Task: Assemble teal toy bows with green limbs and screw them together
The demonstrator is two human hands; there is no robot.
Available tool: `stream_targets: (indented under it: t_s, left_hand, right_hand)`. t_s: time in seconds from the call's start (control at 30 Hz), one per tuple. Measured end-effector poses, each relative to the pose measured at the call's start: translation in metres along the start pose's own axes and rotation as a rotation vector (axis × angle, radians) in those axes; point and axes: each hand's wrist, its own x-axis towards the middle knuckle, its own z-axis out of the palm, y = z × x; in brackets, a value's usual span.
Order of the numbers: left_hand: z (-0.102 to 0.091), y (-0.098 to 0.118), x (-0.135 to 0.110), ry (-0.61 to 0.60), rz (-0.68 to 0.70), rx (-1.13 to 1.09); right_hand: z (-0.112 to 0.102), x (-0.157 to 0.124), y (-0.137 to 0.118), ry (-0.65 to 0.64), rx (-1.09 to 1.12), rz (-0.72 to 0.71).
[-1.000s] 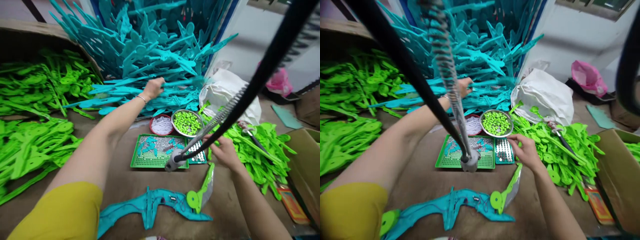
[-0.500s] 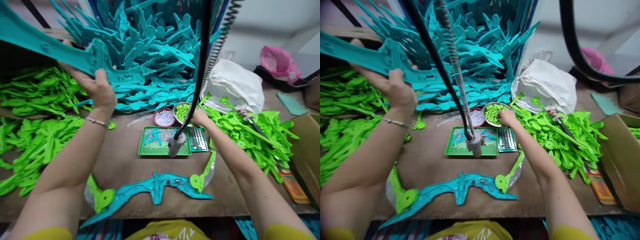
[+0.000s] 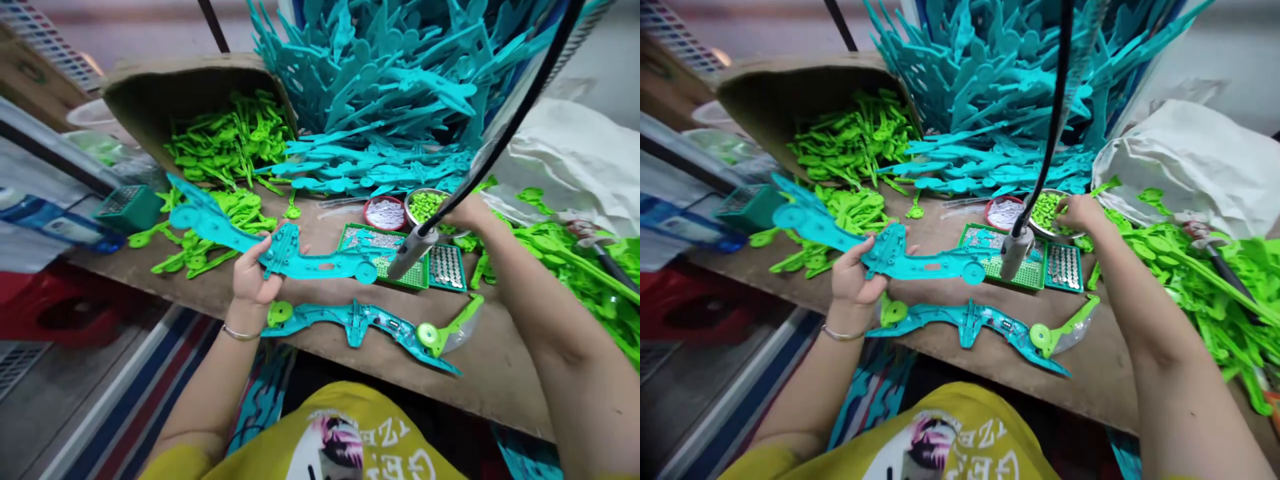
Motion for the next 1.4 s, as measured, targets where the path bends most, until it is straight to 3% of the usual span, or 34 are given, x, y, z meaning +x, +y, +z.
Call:
stream_targets:
  t_s: [0.1,0.23,0.3,0.43,0.53,0.67,0.77,0.87,1.1,1.4]
  left_hand:
    - [-0.02,-0.007,-0.017,0.034,-0.05,-0.01]
    - [-0.046,-0.004,-0.026,0.22,0.079,-0.001]
    - [-0.058,0.002,-0.033,0.273,0.14,0.034]
    - [-0.062,-0.003,-0.062,0.184,0.058,0.18]
    - [-0.044,-0.036,-0.092,0.086,-0.05,0.273]
    - [-0.013,-0.099,-0.122,-0.086,-0.312,0.177]
    - [0.001,-0.134,-0.137,-0.162,-0.374,0.096]
    - [0.004,-0.155,-0.146,-0.173,-0.361,0.115]
    - [-0.005,-0.172,-0.154,-0.22,-0.311,0.274]
    - [-0.007,-0.167,-0.153,-0.279,-0.247,0.442]
  right_hand:
    - [-0.021,-0.029,0.008,0.06,0.122,0.054]
    - [-0.036,-0.099,0.005,0.39,0.462,-0.022]
    - [-0.039,-0.14,-0.004,0.462,0.537,-0.061]
    - [-0.043,-0.209,-0.044,0.326,0.804,-0.152]
    - [-0.045,-0.236,-0.088,0.195,1.034,-0.246]
    - [-0.039,-0.234,-0.148,0.157,1.11,-0.33]
    - [-0.028,-0.218,-0.176,0.323,1.004,-0.342]
    - [-0.017,-0.206,-0.188,0.454,0.903,-0.375]
    - [-0.01,-0.202,-0.197,0.638,0.813,-0.478]
    - [-0.013,-0.197,-0.193,0.524,0.727,-0.532]
